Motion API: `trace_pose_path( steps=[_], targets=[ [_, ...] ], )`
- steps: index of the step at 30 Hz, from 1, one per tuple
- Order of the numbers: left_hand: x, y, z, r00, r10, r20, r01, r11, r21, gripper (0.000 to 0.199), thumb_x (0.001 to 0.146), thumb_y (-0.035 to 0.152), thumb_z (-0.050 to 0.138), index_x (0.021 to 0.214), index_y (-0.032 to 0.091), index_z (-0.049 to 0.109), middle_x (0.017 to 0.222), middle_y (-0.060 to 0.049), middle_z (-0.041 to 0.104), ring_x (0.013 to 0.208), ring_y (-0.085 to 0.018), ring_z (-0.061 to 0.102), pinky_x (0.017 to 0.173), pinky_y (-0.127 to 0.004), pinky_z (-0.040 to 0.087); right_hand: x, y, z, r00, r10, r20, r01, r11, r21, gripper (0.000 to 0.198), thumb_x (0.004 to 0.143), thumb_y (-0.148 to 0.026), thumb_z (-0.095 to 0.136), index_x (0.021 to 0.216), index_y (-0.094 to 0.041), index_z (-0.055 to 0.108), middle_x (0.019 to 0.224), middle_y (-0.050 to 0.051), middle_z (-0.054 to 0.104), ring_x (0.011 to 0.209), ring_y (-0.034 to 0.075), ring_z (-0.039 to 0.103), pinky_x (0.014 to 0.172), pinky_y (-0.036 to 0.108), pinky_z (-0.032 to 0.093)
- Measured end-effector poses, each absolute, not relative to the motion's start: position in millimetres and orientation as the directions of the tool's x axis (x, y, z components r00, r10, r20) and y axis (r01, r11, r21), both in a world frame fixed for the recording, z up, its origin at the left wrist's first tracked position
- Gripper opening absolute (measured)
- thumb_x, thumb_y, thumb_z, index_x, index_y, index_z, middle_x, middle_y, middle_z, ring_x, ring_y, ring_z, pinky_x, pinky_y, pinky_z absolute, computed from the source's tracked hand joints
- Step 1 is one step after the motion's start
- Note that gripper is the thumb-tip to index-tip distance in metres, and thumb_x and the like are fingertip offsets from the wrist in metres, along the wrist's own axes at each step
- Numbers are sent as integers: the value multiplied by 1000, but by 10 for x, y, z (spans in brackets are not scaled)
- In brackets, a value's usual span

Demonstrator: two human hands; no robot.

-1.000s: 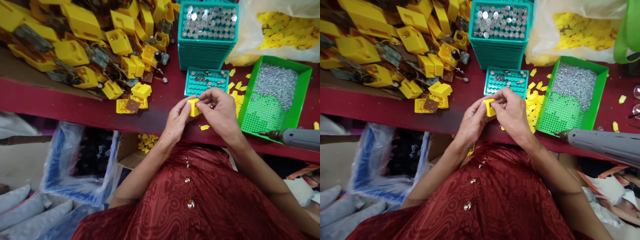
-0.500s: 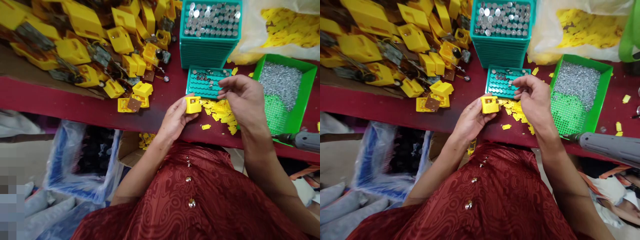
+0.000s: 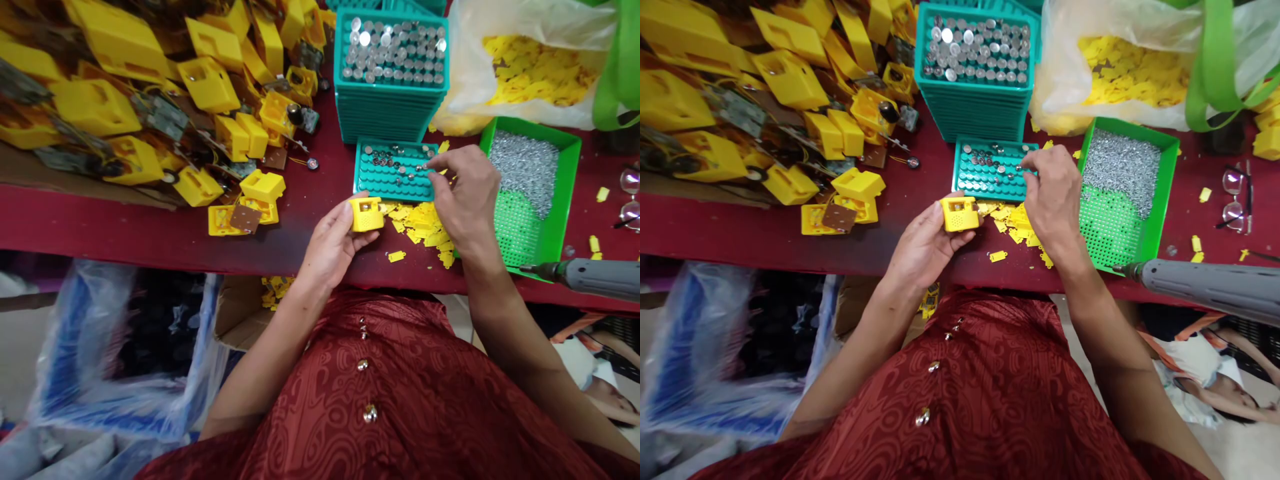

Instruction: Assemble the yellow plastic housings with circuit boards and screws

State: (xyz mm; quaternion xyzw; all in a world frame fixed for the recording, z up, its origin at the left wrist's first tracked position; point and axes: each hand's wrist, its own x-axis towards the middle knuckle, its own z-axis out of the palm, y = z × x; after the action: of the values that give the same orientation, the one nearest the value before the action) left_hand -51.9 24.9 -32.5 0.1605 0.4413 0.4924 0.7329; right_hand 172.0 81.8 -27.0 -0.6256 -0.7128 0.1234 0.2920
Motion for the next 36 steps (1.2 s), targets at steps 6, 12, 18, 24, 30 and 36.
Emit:
trace_pose_path(
  steps=[6,12,18,24,30,36],
  targets=[
    [-520,255,-298,114,860,-497,-578,464,671,20,103,28,73,118,17,79,114,-8,83,91,-15,80,74,-23,69,1649,842,-174,-61,986,156,861,131,-491,15,96,-19,63,101,-22,77,107,11,76,108,29,70,101,47,56],
    [-506,247,-289,123,850,-512,-575,481,662,22,103,28,72,121,16,78,113,-8,83,92,-16,81,72,-23,68,1435,942,-100,-42,999,-26,952,32,-304,18,99,-14,59,103,-16,77,113,16,72,114,34,68,105,51,53],
    [-498,249,-289,143,857,-495,-569,481,667,24,103,30,73,121,15,79,112,-9,82,91,-15,80,74,-22,68,1294,877,-66,40,995,-89,958,-63,-279,22,106,-20,53,99,-18,74,121,16,68,122,34,65,106,48,50],
    [-469,254,-265,150,852,-502,-589,485,647,24,107,26,66,125,13,76,109,-9,82,87,-15,80,71,-22,68,1352,870,-87,4,1000,-30,970,-12,-243,9,95,-11,70,102,-15,74,123,14,72,118,33,67,104,48,53],
    [-449,241,-263,138,835,-532,-561,509,653,26,109,26,61,126,15,76,111,-8,83,89,-15,80,74,-21,67,1340,783,1,9,1000,23,844,5,-537,11,90,-10,72,90,-20,74,103,7,77,104,25,71,105,44,56],
    [-440,222,-335,114,877,-468,-509,456,730,21,104,33,70,116,20,82,117,-7,83,101,-16,78,83,-22,66,1115,537,0,-71,996,-50,405,-17,-914,6,87,-19,75,81,-19,75,80,0,72,71,13,64,71,29,55]
  ],
)
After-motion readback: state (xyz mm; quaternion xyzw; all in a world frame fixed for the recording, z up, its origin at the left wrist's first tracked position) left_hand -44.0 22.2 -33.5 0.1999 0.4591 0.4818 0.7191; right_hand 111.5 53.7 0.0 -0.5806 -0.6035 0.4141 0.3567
